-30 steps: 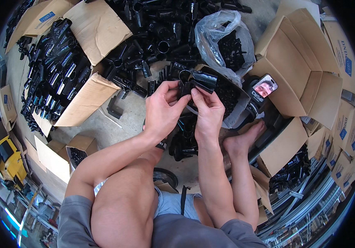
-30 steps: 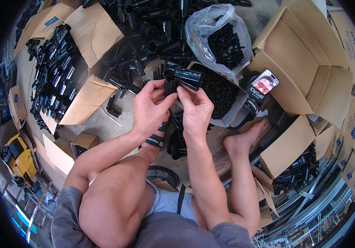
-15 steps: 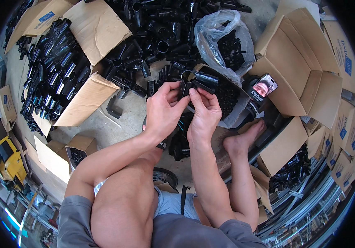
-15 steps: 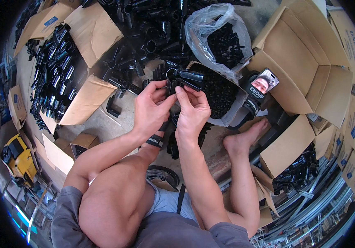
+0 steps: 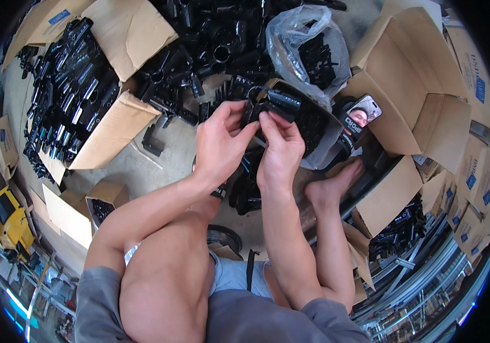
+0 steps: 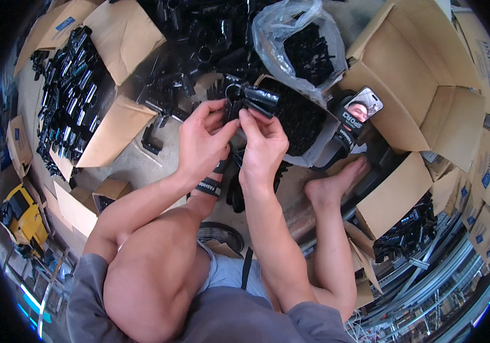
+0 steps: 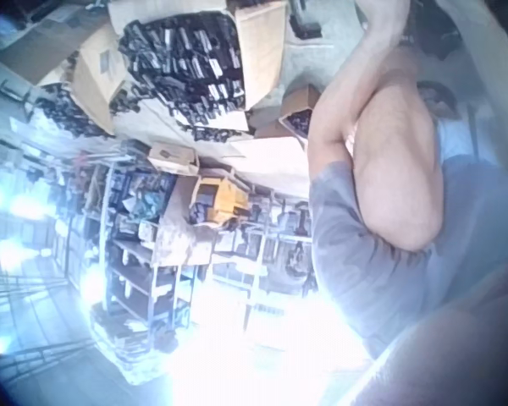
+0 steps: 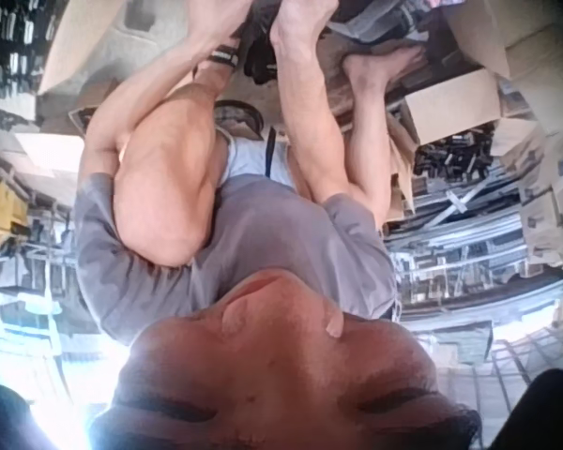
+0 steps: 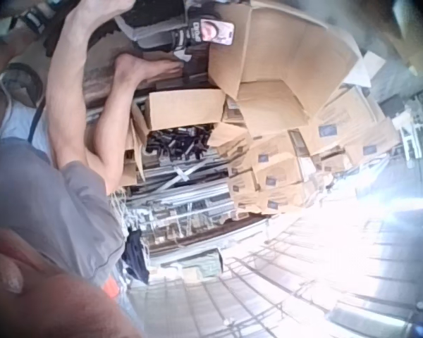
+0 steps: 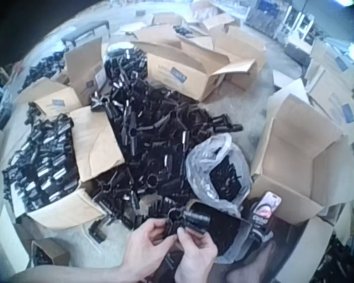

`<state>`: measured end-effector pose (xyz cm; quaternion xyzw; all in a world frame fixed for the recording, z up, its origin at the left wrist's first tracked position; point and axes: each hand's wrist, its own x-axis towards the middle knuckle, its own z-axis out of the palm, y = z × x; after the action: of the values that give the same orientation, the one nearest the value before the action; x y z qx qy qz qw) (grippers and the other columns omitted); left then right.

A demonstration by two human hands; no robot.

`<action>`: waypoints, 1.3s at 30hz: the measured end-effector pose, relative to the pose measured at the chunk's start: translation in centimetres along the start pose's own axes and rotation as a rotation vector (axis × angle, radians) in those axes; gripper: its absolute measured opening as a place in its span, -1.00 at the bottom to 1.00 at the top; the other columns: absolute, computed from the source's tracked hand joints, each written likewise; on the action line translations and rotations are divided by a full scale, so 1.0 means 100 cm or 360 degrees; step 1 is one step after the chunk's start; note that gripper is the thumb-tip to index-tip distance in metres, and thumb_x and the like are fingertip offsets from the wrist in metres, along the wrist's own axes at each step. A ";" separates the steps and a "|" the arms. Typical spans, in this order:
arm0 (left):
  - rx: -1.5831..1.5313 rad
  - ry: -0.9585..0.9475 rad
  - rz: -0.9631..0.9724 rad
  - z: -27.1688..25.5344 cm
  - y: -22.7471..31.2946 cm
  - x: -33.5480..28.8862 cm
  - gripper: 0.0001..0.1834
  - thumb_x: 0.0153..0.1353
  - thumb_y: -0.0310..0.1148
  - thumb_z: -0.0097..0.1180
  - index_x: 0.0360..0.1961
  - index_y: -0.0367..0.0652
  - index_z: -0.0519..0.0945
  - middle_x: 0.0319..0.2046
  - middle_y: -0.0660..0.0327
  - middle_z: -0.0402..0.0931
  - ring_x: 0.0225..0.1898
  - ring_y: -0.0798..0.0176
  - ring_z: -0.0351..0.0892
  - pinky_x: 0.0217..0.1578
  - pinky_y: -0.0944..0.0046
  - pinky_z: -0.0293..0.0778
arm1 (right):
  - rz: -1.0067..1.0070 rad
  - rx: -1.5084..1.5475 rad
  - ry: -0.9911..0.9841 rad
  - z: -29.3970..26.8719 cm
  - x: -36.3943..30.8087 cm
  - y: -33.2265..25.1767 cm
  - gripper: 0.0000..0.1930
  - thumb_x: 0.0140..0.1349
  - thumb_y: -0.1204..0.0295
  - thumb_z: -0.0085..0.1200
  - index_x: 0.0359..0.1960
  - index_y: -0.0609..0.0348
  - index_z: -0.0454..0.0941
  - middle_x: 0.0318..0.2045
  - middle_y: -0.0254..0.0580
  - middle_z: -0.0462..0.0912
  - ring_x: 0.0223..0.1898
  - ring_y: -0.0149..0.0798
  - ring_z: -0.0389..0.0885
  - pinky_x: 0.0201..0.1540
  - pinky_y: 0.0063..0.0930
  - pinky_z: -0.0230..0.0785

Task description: The person sorts through cardboard boxes on the floor, picking up black metal connectors, handling them individually, and placing them into different boxes or a small black bin.

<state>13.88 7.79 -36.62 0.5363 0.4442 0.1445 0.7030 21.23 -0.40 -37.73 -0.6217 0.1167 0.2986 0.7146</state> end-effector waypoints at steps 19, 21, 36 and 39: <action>-0.0078 -0.0007 0.0082 0.001 -0.003 0.005 -0.56 0.30 -0.56 0.31 0.17 -0.43 0.49 -0.10 0.06 0.74 -0.19 0.46 0.68 -0.38 0.46 0.57 | 0.0005 0.0156 -0.0026 -0.006 0.000 0.004 -0.80 0.30 0.64 0.31 -0.05 0.27 0.69 -0.09 -0.19 0.78 -0.06 -0.43 0.69 0.10 -0.54 0.47; -0.0061 -0.0014 0.0031 0.001 0.000 0.004 -0.57 0.30 -0.57 0.31 0.16 -0.42 0.50 -0.10 0.06 0.74 -0.19 0.46 0.69 -0.38 0.46 0.57 | -0.0027 0.0168 0.0001 -0.004 -0.001 0.006 -0.80 0.30 0.65 0.31 -0.06 0.27 0.69 -0.10 -0.19 0.77 -0.06 -0.42 0.69 0.09 -0.54 0.48; -0.0095 0.0036 -0.0007 -0.001 0.002 0.004 -0.59 0.25 -0.57 0.34 0.10 -0.47 0.56 -0.07 -0.08 0.75 -0.05 0.30 0.75 -0.04 0.30 0.70 | 0.0103 0.0130 -0.0038 0.003 -0.002 -0.002 -0.79 0.36 0.53 0.31 0.00 0.16 0.69 -0.11 -0.33 0.76 -0.13 -0.50 0.65 -0.02 -0.54 0.46; -0.0089 0.0035 -0.0032 0.001 0.005 0.003 -0.60 0.25 -0.58 0.34 0.10 -0.47 0.56 -0.07 -0.06 0.75 -0.06 0.31 0.75 -0.04 0.30 0.69 | 0.0113 0.0100 -0.0026 0.001 0.002 -0.002 -0.81 0.36 0.53 0.31 -0.02 0.15 0.68 -0.14 -0.34 0.76 -0.15 -0.51 0.64 -0.04 -0.53 0.48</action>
<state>14.24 8.10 -36.34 0.5103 0.4530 0.1557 0.7143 21.46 -0.27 -37.62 -0.5919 0.1420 0.3250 0.7237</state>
